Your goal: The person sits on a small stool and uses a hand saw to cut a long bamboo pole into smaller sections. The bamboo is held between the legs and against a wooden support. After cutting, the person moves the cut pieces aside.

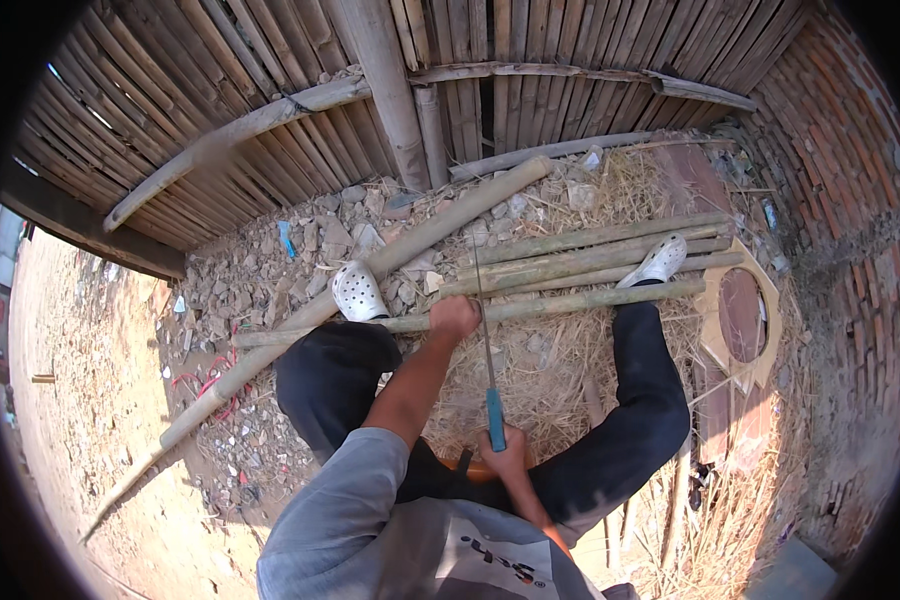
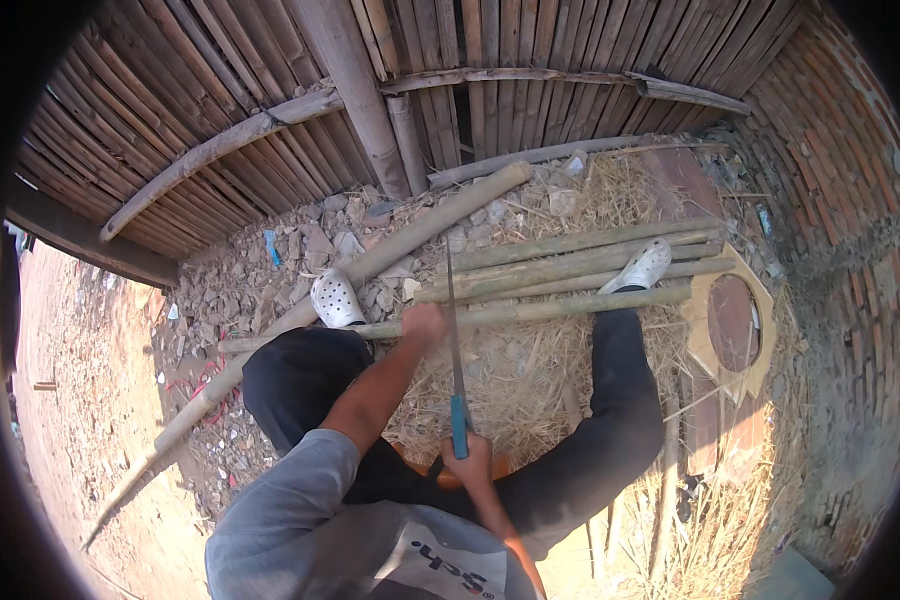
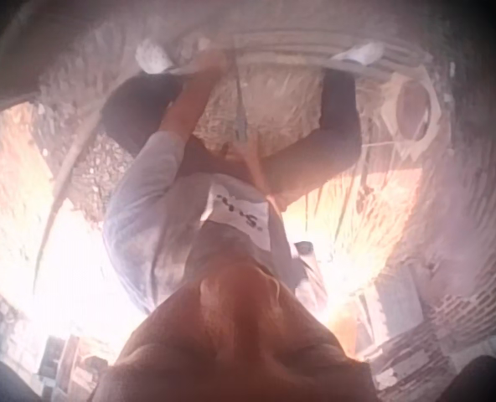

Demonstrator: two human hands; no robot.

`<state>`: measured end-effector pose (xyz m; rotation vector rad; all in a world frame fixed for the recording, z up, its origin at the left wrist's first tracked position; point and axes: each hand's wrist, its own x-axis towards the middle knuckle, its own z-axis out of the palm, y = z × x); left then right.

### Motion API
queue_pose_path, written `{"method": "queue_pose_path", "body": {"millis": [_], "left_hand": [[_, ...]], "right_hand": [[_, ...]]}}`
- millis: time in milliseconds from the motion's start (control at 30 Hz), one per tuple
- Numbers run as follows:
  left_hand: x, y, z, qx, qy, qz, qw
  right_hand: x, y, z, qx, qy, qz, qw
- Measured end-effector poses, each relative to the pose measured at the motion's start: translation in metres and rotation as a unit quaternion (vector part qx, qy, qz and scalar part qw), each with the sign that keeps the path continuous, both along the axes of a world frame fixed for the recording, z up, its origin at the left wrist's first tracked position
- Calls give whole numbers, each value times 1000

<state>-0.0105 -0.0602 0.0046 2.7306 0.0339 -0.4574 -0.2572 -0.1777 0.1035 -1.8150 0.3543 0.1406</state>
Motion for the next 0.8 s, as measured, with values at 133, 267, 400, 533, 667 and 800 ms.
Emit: {"method": "queue_pose_path", "body": {"millis": [133, 267, 400, 533, 667, 800], "left_hand": [[4, 0, -7, -15, -14, 12, 1000], [3, 10, -30, -7, -12, -10, 1000], [1, -2, -2, 4, 6, 10, 1000], [6, 0, 1, 3, 12, 15, 1000], [2, 2, -6, -5, 19, 19, 1000], [3, -3, 0, -6, 25, 4, 1000]], "right_hand": [[-56, -13, 27, -82, 14, 39, 996], [-42, -7, 17, -50, 21, 32, 998], [37, 11, 3, 69, 46, -70, 994], [-18, -23, 21, -44, 38, 13, 998], [-61, -20, 37, -31, 33, 3, 999], [25, 0, -28, -23, 0, -20, 1000]]}}
